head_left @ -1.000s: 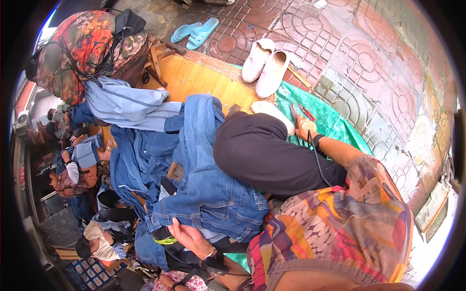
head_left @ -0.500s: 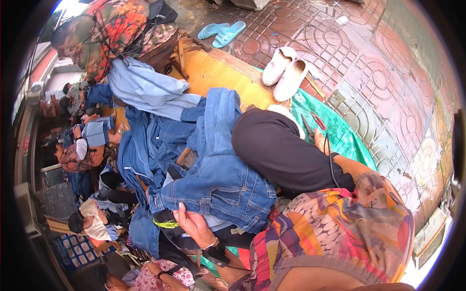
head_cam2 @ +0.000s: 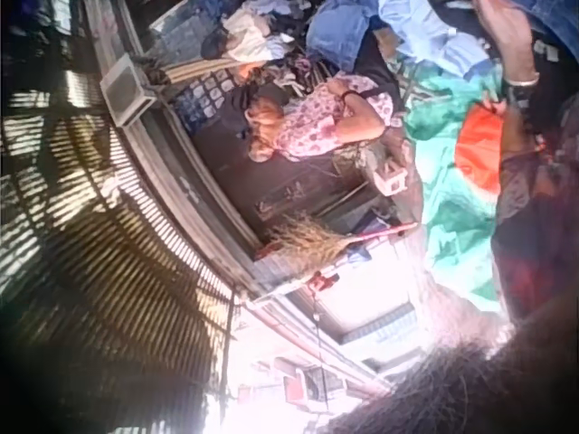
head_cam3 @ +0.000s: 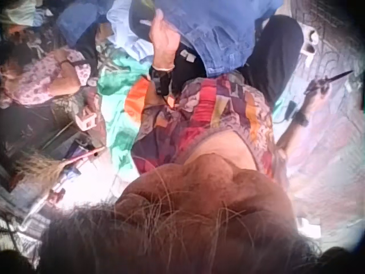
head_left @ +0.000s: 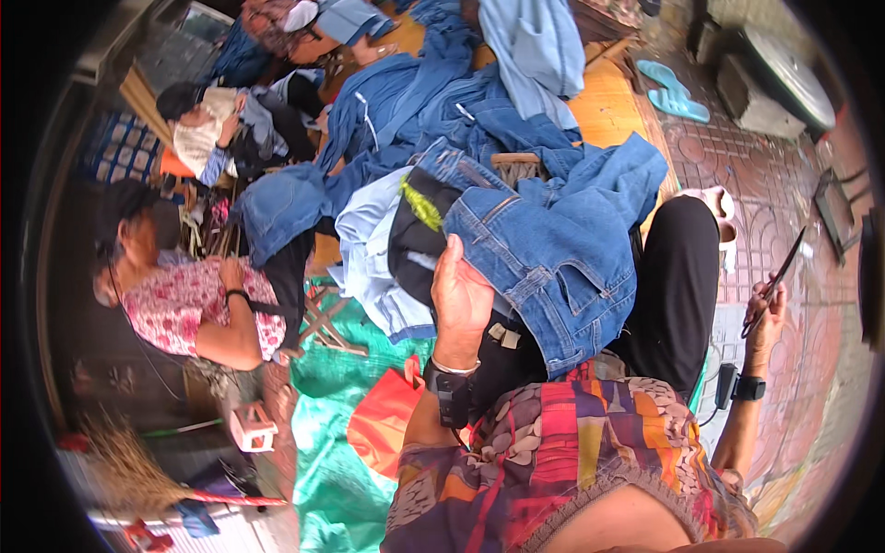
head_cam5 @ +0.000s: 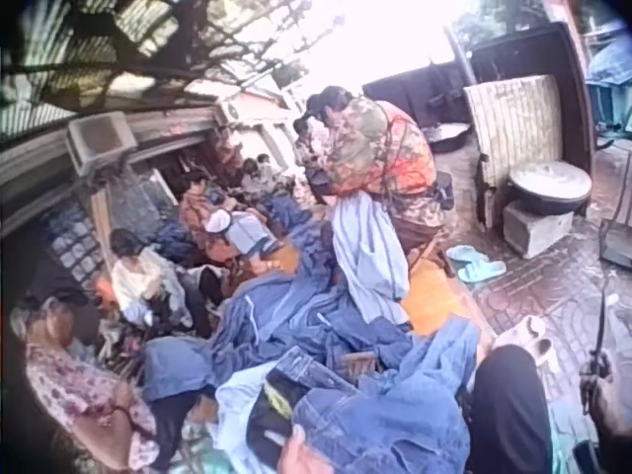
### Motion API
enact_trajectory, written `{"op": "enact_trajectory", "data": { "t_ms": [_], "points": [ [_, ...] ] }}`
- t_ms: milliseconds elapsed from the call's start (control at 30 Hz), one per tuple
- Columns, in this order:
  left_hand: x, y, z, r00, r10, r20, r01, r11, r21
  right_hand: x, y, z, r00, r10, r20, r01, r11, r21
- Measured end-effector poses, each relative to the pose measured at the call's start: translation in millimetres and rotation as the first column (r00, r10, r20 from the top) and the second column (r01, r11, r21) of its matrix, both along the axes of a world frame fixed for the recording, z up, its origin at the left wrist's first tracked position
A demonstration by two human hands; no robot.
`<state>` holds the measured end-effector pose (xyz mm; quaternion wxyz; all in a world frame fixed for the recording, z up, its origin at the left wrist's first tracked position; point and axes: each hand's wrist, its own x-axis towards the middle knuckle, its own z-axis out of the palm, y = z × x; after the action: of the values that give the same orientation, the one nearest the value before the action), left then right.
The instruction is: Manually inspect and repair seams or remove loose threads from denim jeans using hands and scissors.
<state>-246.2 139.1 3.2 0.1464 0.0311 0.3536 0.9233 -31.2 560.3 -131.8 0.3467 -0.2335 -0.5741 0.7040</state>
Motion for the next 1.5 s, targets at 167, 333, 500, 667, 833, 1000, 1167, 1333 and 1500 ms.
{"op": "enact_trajectory", "data": {
  "t_ms": [167,333,500,667,833,1000,1167,1333,1500],
  "points": [
    [4.1,-4.0,10.5,0.993,0.115,-0.03,-0.115,0.993,-0.017,-57.8,-43.7,90.1,0.992,0.122,-0.034,-0.121,0.992,0.045],
    [-32.4,-17.6,52.6,0.991,0.013,-0.134,-0.029,0.993,-0.118,-100.7,-111.7,138.7,0.86,0.509,-0.021,-0.503,0.855,0.125],
    [-74.8,-19.4,39.6,0.997,-0.035,-0.074,0.033,0.999,-0.029,-154.8,-192.1,156.5,0.713,0.692,-0.113,-0.673,0.721,0.163],
    [-82.4,-18.4,12.3,0.998,0.037,0.05,-0.038,0.999,0.021,-192.8,-232.4,141.4,0.701,0.713,0.006,-0.686,0.672,0.28],
    [-21.0,-16.3,16.3,0.982,-0.035,-0.187,0.008,0.989,-0.146,-200.8,-234.0,130.8,0.674,0.738,0.032,-0.722,0.65,0.235],
    [38.1,-7.5,-6.6,0.959,0.161,-0.232,-0.217,0.945,-0.243,-209.9,-229.2,128.4,0.632,0.774,-0.036,-0.765,0.631,0.133],
    [51.2,6.8,-33.5,0.953,0.15,-0.265,-0.247,0.889,-0.386,-216.9,-227.4,131.7,0.595,0.803,-0.032,-0.804,0.593,-0.053],
    [50.7,2.7,-39.0,0.959,0.139,-0.248,-0.235,0.879,-0.416,-215.3,-221.4,139.2,0.609,0.793,-0.003,-0.793,0.609,-0.028],
    [38.7,-3.8,-13.3,0.909,0.27,-0.318,-0.37,0.875,-0.313,-213.6,-214.7,150.3,0.61,0.792,-0.04,-0.76,0.598,0.254]
  ]
}}
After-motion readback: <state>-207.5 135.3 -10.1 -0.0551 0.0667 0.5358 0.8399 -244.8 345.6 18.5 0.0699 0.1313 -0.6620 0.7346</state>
